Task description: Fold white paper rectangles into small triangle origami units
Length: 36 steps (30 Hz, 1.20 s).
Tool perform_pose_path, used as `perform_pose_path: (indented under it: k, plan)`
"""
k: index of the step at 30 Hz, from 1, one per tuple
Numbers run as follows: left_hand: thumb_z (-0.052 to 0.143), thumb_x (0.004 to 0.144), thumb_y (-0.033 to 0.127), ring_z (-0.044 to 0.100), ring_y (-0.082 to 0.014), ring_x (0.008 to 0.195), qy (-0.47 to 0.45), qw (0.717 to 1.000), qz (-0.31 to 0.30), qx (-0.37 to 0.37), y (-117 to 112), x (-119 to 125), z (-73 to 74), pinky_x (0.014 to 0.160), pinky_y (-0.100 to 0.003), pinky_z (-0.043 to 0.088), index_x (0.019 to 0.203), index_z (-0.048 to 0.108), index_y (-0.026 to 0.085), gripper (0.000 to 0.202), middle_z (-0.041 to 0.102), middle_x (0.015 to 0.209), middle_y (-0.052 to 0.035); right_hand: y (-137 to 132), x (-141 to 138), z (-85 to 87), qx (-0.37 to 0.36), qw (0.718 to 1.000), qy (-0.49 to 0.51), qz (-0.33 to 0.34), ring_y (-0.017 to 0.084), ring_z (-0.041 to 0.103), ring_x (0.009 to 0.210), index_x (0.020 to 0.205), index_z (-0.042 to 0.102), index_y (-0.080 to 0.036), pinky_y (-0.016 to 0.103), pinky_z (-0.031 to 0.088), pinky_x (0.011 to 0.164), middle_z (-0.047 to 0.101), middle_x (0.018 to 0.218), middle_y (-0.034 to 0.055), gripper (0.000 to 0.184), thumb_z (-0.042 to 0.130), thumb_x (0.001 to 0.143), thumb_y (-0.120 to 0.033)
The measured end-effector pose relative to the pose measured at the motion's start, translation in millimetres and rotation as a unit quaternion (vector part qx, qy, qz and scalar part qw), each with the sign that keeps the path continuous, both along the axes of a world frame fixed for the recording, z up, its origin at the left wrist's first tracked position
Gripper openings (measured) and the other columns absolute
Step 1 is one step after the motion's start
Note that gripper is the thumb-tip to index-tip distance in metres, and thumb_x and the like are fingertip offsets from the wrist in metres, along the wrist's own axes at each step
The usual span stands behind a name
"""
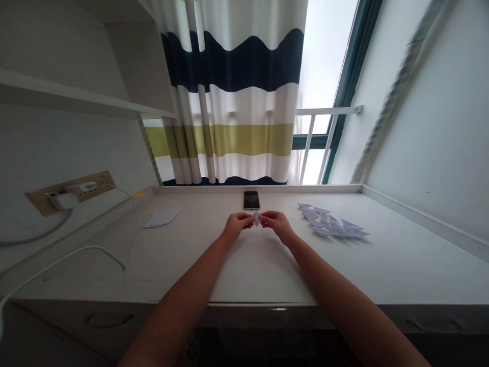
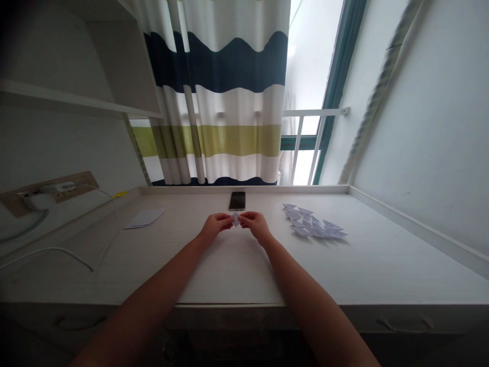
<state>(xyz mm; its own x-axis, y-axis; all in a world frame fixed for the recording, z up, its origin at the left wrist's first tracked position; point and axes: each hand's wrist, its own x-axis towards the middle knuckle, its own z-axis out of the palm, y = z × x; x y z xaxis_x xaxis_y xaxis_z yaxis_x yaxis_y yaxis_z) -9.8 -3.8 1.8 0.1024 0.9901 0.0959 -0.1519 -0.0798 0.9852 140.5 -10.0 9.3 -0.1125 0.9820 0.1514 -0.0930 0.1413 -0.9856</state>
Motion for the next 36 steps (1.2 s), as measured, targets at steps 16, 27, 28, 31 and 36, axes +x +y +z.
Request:
perform_pose_path:
  k: [16, 27, 28, 31, 36]
  plan:
    - [0.073, 0.052, 0.037, 0.056, -0.0110, 0.060, 0.009, 0.999, -0.049, 0.009, -7.2, 1.0, 3.4, 0.065, -0.029, 0.047, 0.067, 0.062, 0.011, 0.032, 0.061, 0.066, -0.0031, -0.2, 1.5, 0.3, 0.013, 1.000, 0.015, 0.017, 0.008, 0.049, 0.048, 0.065, 0.062, -0.014, 0.026, 0.042, 0.055, 0.058, 0.053, -0.0013, 0.027, 0.073, 0.050, -0.034]
    - [0.073, 0.051, 0.039, 0.054, -0.0108, 0.055, 0.042, 0.997, -0.057, 0.015, -6.2, 2.1, 2.0, 0.061, -0.029, 0.048, 0.061, 0.062, 0.011, 0.032, 0.059, 0.058, -0.0021, -3.2, 0.6, 3.3, 0.056, 0.997, -0.054, -0.025, 0.007, 0.039, 0.048, 0.063, 0.062, -0.015, 0.023, 0.031, 0.049, 0.052, 0.052, -0.0033, 0.018, 0.064, 0.059, -0.033]
    - [0.073, 0.052, 0.039, 0.054, -0.0106, 0.055, 0.045, 0.997, -0.066, 0.017, -7.0, 2.5, 2.0, 0.061, -0.029, 0.048, 0.062, 0.062, 0.011, 0.032, 0.059, 0.059, -0.0022, -2.9, 0.4, 3.0, 0.055, 0.997, -0.047, -0.026, 0.007, 0.039, 0.047, 0.062, 0.061, -0.016, 0.023, 0.031, 0.049, 0.051, 0.051, -0.0040, 0.016, 0.064, 0.059, -0.031]
    - [0.072, 0.053, 0.039, 0.054, -0.0100, 0.055, 0.054, 0.995, -0.086, 0.022, -8.3, 3.3, 1.6, 0.061, -0.028, 0.048, 0.065, 0.062, 0.011, 0.032, 0.059, 0.059, -0.0020, -3.1, -0.4, 2.3, 0.047, 0.998, -0.040, -0.018, 0.007, 0.040, 0.047, 0.061, 0.059, -0.016, 0.022, 0.030, 0.049, 0.050, 0.051, -0.0047, 0.015, 0.063, 0.060, -0.031]
    - [0.072, 0.052, 0.041, 0.054, -0.0101, 0.052, 0.074, 0.993, -0.090, 0.026, -7.6, 3.1, -0.5, 0.059, -0.027, 0.047, 0.063, 0.060, 0.011, 0.034, 0.058, 0.056, -0.0015, -2.8, -0.9, 0.4, 0.051, 0.996, -0.077, -0.006, 0.008, 0.044, 0.048, 0.062, 0.062, -0.014, 0.023, 0.033, 0.051, 0.054, 0.051, -0.0022, 0.021, 0.063, 0.060, -0.035]
